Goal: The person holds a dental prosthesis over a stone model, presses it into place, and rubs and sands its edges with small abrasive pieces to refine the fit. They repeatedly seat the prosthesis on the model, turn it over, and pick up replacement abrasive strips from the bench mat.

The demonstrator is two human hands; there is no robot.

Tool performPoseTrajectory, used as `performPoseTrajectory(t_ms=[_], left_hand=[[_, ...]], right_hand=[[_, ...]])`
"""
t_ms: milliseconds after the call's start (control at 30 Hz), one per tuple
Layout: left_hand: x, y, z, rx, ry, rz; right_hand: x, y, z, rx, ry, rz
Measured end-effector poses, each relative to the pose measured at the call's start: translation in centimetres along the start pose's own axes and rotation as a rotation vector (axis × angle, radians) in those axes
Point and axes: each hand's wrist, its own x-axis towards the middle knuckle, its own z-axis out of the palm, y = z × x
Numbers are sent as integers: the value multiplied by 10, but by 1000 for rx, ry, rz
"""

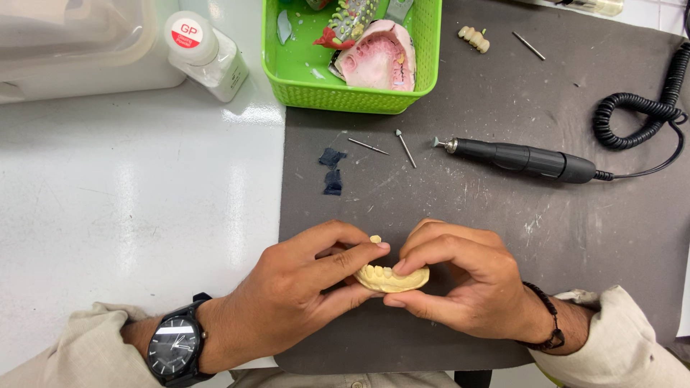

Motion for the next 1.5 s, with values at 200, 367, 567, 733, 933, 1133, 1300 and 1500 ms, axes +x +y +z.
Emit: performPoseTrajectory(t_ms=[200,367,567,733,933,1133,1300,1500], left_hand=[[3,2,1,11,87,73],[7,6,-2,101,156,161],[5,9,5,-198,215,60],[2,9,7,-236,138,-115],[3,6,-2,-92,116,204],[0,9,-7,-13,149,254],[0,5,-12,-1,138,263],[2,2,-9,-34,166,237]], right_hand=[[1,4,-1,-7,74,-9],[0,3,-2,-65,108,-8],[-4,0,4,-238,144,-166],[-8,-2,-6,-324,-38,-291],[-9,2,6,-266,38,-248],[-5,1,6,-238,20,-212],[-6,0,5,-305,49,-146],[-8,3,6,-321,109,-111]])
